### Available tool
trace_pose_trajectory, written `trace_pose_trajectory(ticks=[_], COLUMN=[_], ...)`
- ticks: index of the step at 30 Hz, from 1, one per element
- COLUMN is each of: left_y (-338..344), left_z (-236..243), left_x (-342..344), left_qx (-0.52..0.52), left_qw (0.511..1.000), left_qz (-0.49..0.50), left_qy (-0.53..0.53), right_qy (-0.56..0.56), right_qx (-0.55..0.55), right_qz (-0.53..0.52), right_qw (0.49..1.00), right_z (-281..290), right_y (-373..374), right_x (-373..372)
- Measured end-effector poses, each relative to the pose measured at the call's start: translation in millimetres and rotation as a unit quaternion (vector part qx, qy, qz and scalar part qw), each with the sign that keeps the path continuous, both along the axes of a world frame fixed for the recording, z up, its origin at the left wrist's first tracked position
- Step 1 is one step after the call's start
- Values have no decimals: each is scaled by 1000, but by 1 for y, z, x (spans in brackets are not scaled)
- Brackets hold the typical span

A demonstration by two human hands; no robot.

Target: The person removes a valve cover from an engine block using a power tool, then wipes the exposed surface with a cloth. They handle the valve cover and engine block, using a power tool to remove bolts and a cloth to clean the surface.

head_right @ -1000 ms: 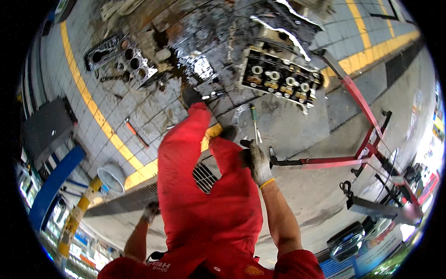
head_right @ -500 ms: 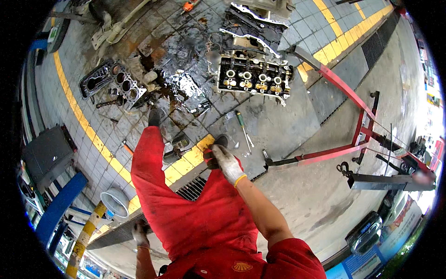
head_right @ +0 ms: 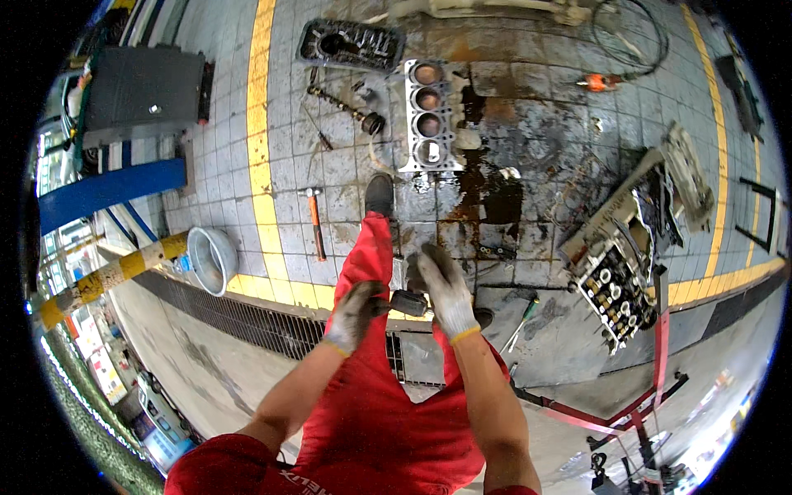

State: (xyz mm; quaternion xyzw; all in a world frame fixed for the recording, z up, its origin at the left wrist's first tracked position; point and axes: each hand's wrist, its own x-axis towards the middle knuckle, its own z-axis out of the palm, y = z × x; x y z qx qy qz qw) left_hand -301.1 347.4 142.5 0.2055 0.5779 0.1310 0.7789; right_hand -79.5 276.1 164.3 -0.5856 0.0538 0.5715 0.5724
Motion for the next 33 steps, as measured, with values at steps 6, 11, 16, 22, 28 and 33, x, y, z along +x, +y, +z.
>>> trace_pose_trajectory(ticks=[6, 11, 16, 22, 28, 33], left_y=[23, 103, 152, 172, 190, 195], left_z=[-108, -82, -90, -95, -97, -98], left_x=[7, 9, 11, 5, 3, 4], left_qx=[-144, -204, -231, -239, -279, -277], left_qw=[988, 968, 950, 938, 930, 932], left_qz=[61, 128, 193, 244, 224, 224], left_qy=[2, -74, -82, -58, -82, -65], right_qy=[-143, -234, -346, -137, -75, -48], right_qx=[-93, -307, -309, -406, -402, -375], right_qz=[134, 254, 373, 216, 147, 149], right_qw=[976, 887, 803, 877, 900, 914], right_z=[-157, -279, -419, -407, -415, -429], right_y=[212, 365, 410, 482, 489, 489], right_x=[-3, 16, 49, 23, 21, 25])
